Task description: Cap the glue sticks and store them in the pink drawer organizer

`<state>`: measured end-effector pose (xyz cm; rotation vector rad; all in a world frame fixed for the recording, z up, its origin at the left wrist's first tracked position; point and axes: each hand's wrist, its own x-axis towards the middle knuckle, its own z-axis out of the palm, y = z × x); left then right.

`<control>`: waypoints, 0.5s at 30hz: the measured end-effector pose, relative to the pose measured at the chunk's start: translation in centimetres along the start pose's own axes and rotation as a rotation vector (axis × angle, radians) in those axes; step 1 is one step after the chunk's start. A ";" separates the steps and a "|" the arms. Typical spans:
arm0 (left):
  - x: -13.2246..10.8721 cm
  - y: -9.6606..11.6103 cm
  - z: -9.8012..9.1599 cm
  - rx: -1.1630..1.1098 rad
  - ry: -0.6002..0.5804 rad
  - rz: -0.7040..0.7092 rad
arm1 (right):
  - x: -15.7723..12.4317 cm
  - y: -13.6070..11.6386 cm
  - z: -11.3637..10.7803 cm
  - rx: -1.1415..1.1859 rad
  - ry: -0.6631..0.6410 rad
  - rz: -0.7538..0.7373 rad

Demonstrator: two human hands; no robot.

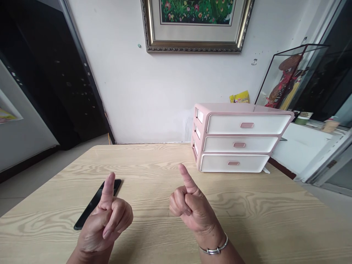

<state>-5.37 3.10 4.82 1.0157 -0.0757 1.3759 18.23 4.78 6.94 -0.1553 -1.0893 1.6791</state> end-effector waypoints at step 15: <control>-0.2 0.2 -0.8 0.093 0.103 -0.043 | 0.9 -0.1 0.8 0.042 0.082 0.006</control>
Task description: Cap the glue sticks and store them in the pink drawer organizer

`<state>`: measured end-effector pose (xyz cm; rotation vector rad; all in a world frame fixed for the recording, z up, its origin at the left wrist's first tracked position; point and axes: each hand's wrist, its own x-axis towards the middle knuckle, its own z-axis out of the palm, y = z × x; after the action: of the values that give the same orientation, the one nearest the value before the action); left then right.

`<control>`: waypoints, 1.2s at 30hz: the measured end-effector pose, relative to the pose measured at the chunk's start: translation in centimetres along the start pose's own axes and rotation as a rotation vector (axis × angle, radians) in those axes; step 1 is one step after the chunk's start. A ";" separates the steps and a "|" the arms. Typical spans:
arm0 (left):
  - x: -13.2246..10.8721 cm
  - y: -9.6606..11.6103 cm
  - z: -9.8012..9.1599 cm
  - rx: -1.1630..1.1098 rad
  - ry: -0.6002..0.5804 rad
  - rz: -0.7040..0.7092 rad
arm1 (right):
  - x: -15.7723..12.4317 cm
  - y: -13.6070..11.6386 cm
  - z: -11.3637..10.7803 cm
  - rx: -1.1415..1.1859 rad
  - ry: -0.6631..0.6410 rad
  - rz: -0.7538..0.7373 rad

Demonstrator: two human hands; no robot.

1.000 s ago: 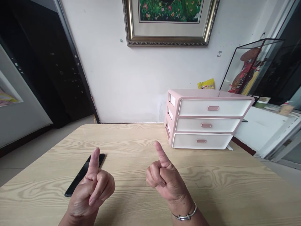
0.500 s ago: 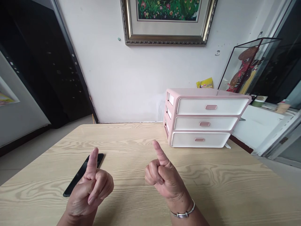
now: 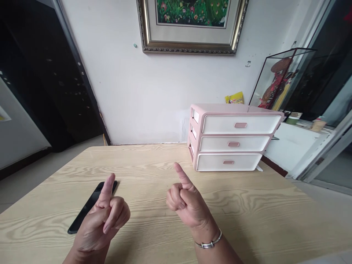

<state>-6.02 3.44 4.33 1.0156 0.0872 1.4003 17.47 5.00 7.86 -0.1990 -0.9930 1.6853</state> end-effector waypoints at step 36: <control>2.8 -3.2 -2.6 1.789 0.028 -0.642 | 4.3 -11.2 -19.9 -0.325 1.352 0.014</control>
<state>-4.44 7.69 2.14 2.0589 1.7426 0.4353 35.60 19.13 4.46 -1.3398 -0.1889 0.9822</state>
